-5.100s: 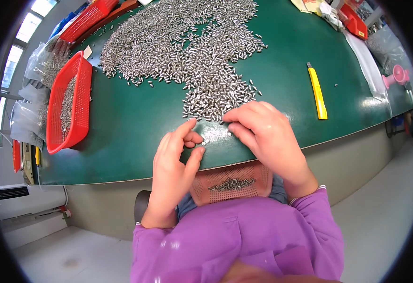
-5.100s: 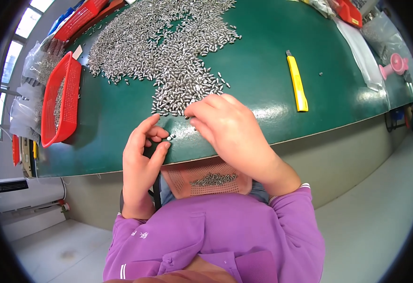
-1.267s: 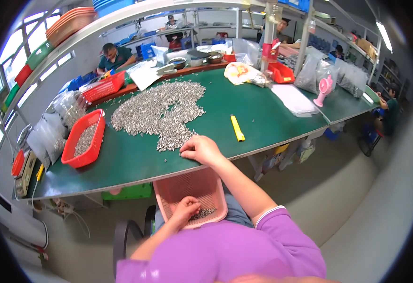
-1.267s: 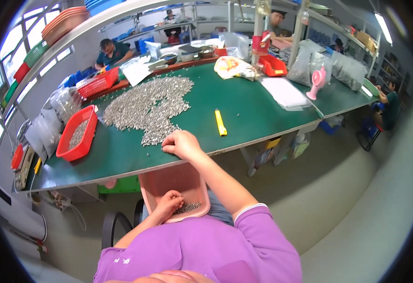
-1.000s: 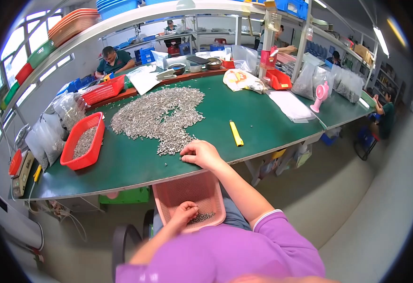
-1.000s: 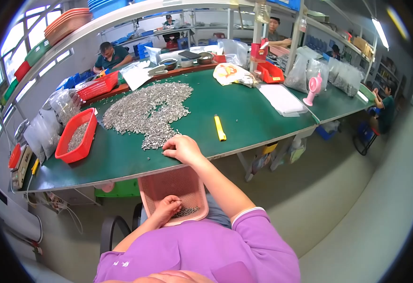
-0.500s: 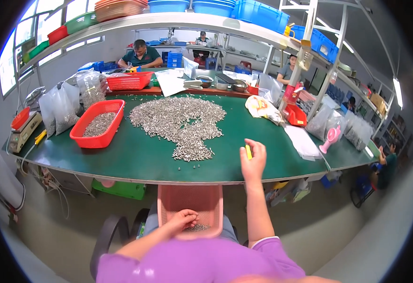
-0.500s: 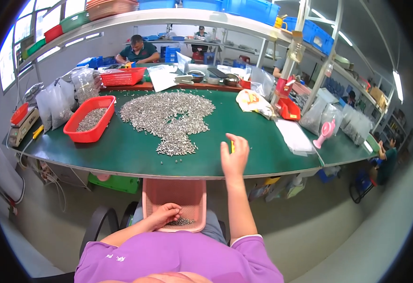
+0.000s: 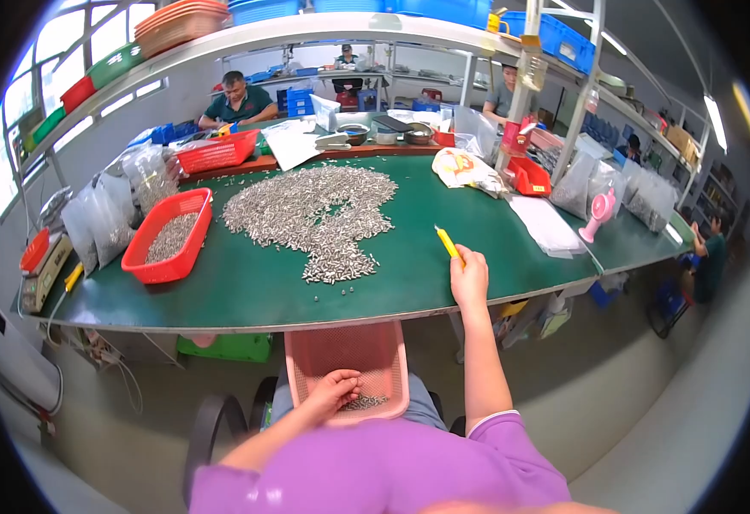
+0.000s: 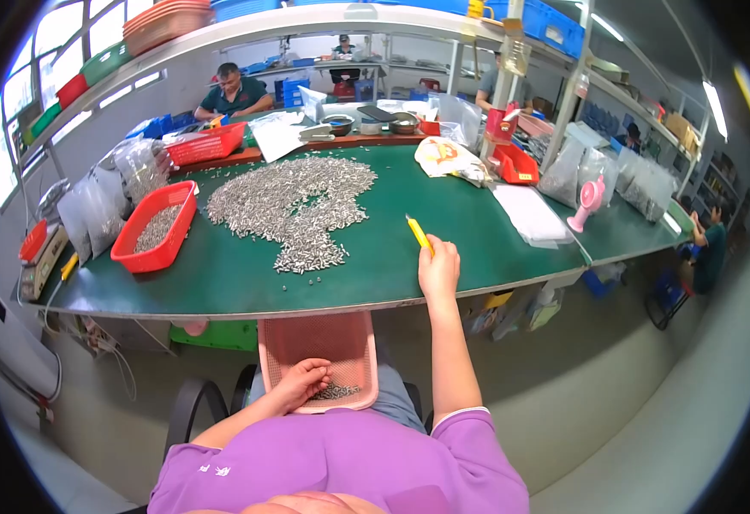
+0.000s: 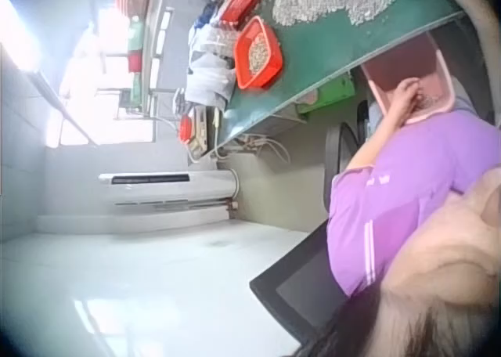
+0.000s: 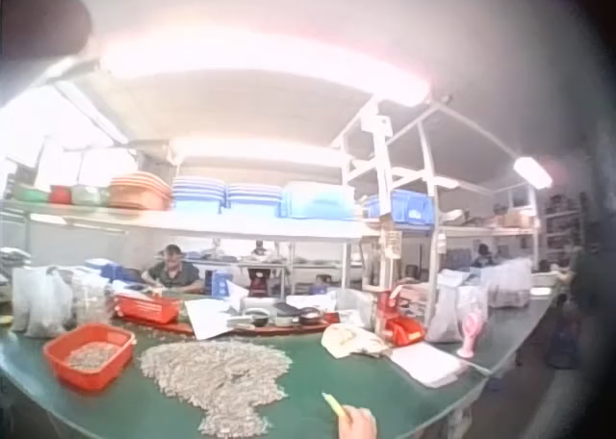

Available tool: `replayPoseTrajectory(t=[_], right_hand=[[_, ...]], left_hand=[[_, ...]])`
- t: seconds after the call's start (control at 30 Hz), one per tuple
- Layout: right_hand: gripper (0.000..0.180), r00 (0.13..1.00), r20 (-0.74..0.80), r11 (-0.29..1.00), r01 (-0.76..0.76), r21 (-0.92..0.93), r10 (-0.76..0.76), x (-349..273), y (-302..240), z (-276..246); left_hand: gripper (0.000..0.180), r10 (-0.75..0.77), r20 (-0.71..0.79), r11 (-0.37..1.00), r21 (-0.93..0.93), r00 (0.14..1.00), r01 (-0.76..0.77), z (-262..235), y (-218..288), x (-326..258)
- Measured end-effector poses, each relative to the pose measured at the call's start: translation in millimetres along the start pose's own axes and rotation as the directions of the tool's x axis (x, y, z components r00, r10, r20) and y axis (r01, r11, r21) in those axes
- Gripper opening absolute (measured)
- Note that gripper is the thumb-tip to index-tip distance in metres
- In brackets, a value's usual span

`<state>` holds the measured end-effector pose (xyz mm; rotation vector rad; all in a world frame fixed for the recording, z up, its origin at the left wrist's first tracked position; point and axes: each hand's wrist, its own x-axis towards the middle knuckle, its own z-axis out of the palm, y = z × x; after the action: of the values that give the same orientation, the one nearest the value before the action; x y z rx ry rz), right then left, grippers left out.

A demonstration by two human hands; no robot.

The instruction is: Manually sorting and inspecting small electronic components on a green workbench.

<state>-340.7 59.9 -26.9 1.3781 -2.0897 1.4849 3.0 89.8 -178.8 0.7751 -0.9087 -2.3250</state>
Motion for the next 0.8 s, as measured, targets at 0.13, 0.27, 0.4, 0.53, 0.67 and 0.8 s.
replayPoseTrajectory(t=[0.13, 0.27, 0.4, 0.53, 0.67, 0.8], right_hand=[[0.035, 0.906, 0.331, 0.391, -0.415, 0.822, 0.265, -17.2, -13.4, -27.2], [0.032, 0.835, 0.549, 0.117, -0.543, 0.832, -0.033, -62.5, -56.7, -62.1], [0.045, 0.747, 0.614, 0.15, -0.597, 0.788, -0.256, -98.4, -88.7, -81.9], [0.042, 0.752, 0.611, 0.328, -0.528, 0.783, -0.248, -92.0, -104.4, -96.5], [0.044, 0.815, 0.456, 0.425, -0.292, 0.857, -0.357, -77.7, -142.2, -111.6], [0.048, 0.856, 0.37, 0.494, -0.161, 0.854, -0.361, -70.4, -148.9, -99.3]], left_hand=[[0.017, 0.012, -0.032, 1.0, -0.004, 0.999, -0.013, -0.9, -2.9, -6.1], [0.013, -0.005, -0.04, 1.0, -0.028, 0.999, 0.004, -0.8, -1.0, -13.0], [0.016, 0.007, -0.031, 0.999, 0.034, 0.999, -0.006, 27.2, 18.7, -25.4], [0.027, 0.118, 0.156, 0.986, 0.097, 0.981, -0.134, 81.7, 76.5, -38.8], [0.025, 0.281, 0.236, 0.952, 0.055, 0.93, -0.302, 137.2, 138.4, -46.1], [0.028, 0.37, 0.219, 0.929, -0.08, 0.903, -0.361, 154.9, 153.0, -53.9]])
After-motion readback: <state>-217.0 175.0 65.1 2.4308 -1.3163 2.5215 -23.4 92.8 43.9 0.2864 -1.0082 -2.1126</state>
